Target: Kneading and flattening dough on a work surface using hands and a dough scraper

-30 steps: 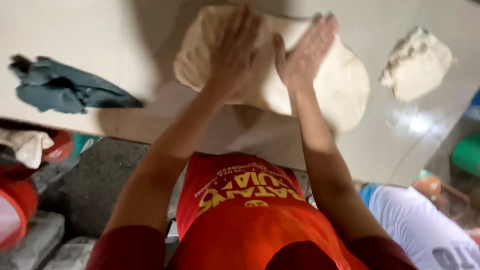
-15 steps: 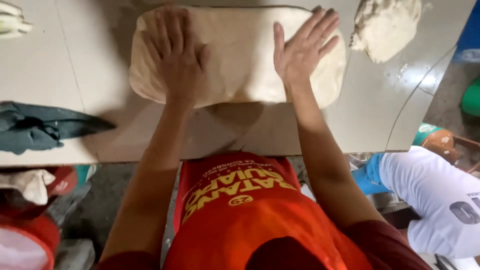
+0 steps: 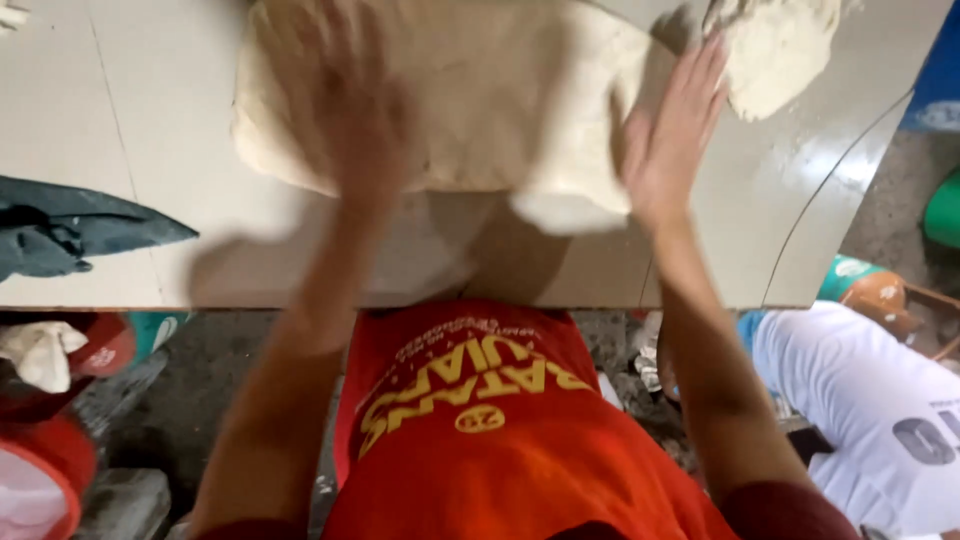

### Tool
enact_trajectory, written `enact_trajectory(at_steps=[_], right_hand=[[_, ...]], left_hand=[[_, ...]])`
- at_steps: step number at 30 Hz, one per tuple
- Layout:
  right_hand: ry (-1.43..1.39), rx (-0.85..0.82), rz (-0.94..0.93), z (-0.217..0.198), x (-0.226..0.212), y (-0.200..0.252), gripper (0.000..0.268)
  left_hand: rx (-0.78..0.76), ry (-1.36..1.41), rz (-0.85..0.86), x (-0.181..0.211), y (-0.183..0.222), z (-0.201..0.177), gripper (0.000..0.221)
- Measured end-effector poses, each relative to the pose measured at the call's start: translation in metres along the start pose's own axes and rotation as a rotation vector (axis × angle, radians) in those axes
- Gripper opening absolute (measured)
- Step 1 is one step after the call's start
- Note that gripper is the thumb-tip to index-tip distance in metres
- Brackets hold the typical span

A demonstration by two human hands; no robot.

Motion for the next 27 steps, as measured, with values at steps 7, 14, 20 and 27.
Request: enact_trajectory(at_steps=[7,14,20,27], right_hand=[[0.223,-0.373,-0.099,0.006,-0.010,0.025,0.081],[0.314,-0.101,-0.597,0.077,-0.164,0.003,0.058],[-0.035,-0.249,-0.740,0.085,-0.162,0.063,0.060],[0.215,-0.663,-0.892,0.123,-0.253,-0.017,0.077]], left_hand=[[0.008,-0.027,0.452,0.041,0.064,-0.014,0.080],[0.513,0.076,0.694,0.022,0.066,-0.034,0.037],[0.467,0.192,0.595,0.005,0.133,-0.048,0.022],[0.414,0.583,-0.239,-0.108,0.087,-0.080,0.052]])
Point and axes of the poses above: each hand's wrist, its own y-axis away from the middle knuckle, its own z-axis out of the palm, x = y × z, the point moved 7 cm from there along -y, towards the middle knuckle, and after that the axes turned 1 degree about y, right-handed, at the moved point
